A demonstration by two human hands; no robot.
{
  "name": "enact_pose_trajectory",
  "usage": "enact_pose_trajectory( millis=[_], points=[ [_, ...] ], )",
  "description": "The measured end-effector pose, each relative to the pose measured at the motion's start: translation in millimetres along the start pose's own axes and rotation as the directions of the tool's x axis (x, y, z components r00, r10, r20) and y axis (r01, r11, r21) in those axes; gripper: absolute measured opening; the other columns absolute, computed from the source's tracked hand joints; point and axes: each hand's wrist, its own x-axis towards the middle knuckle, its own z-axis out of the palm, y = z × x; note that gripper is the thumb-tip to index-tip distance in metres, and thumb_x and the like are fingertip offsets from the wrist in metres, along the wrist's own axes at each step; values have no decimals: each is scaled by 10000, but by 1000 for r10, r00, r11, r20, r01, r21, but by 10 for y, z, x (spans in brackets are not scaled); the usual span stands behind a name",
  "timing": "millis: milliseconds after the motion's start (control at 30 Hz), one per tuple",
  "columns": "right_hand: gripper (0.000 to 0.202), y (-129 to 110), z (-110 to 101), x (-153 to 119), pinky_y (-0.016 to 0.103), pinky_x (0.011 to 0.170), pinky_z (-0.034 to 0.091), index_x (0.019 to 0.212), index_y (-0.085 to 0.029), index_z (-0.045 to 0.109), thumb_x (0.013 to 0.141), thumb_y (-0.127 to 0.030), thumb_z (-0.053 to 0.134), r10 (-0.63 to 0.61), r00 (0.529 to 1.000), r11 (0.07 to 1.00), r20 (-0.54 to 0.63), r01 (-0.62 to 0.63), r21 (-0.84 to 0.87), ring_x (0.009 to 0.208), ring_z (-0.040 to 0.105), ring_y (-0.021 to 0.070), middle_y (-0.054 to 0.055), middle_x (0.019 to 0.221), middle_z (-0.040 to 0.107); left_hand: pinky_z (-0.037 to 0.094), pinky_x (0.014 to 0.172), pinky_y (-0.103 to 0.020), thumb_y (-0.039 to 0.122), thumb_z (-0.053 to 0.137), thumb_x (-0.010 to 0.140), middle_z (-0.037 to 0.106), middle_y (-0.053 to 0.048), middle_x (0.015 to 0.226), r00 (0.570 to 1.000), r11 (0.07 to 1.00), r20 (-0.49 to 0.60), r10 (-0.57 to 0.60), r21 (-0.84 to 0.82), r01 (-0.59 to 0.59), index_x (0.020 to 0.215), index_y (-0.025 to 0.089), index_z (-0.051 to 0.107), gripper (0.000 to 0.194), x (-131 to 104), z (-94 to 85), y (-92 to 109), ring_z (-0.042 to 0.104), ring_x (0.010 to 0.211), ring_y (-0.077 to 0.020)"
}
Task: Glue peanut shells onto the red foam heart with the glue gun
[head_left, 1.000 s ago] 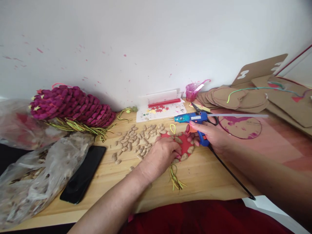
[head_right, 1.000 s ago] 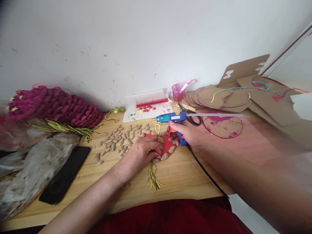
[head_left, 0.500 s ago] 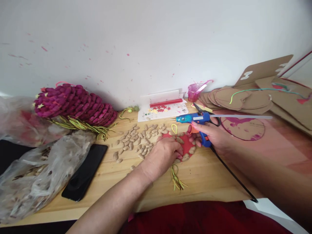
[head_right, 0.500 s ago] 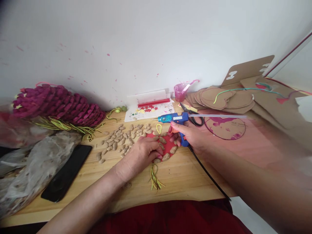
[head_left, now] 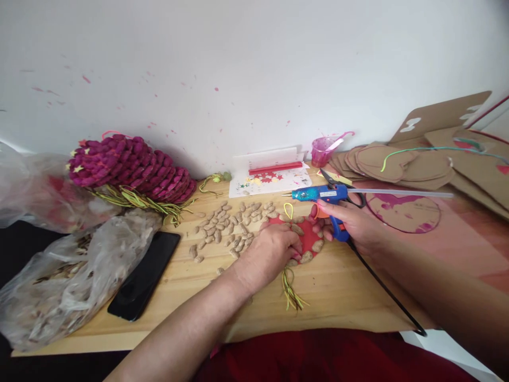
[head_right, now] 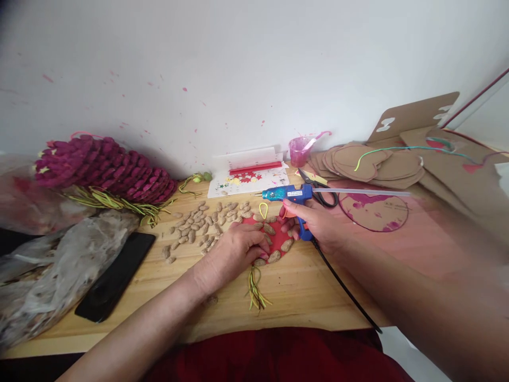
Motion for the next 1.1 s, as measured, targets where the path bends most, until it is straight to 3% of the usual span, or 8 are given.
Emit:
enact_pose_trajectory(
  millis=[267,433,467,567,633,867,1100],
  points=[
    [322,-33,15,26,208,397,450,762,-184,678,792,-473,819,13,1000,1000,1,-13,-12,584,675,154,76,790,731,501,778,-271,47,686,870,740,-16,772,1000,1000,6,22,0,-22,731,165,724,187,16,-9,-11,675,762,-152],
    [272,-53,5,42,232,408,428,747,-184,684,849,-427,751,-2,1000,1000,22,1,11,556,661,160,73,734,721,505,742,-237,61,657,877,768,29,815,996,998,92,-15,-61,21,838,210,764,187,-3,-165,4,689,735,-119],
    [271,-51,0,45,236,415,427,741,-183,683,858,-420,744,-7,1000,1000,27,7,20,557,660,161,73,728,716,511,737,-233,76,650,883,777,32,842,997,995,58,-54,-78,58,871,220,772,189,-8,-211,9,696,741,-117],
    [282,-43,-14,54,238,427,422,732,-181,675,871,-419,737,-31,999,999,41,29,43,567,656,164,72,711,696,538,772,-248,144,634,913,797,0,937,972,988,-183,-146,-77,134,970,218,780,174,-10,-333,16,713,814,-135],
    [291,-38,-23,63,231,424,420,726,-181,670,871,-425,736,-25,999,998,44,22,57,573,650,161,69,702,680,546,781,-258,152,638,906,799,-10,944,951,986,-263,-164,-30,162,986,213,782,176,-4,-375,4,711,823,-143],
    [294,-34,-40,89,213,413,433,717,-164,674,864,-408,744,-8,998,997,69,3,78,567,648,153,75,698,683,523,755,-269,121,701,831,786,6,901,980,981,-86,-181,54,186,849,232,787,142,0,-311,-81,695,805,-149],
    [271,-35,-37,74,209,409,434,724,-157,687,875,-375,741,-37,997,997,71,32,75,550,663,157,75,693,683,502,770,-290,99,761,805,749,11,841,986,983,-28,-165,71,167,829,248,792,154,-3,-224,-66,657,803,-163]
  ],
)
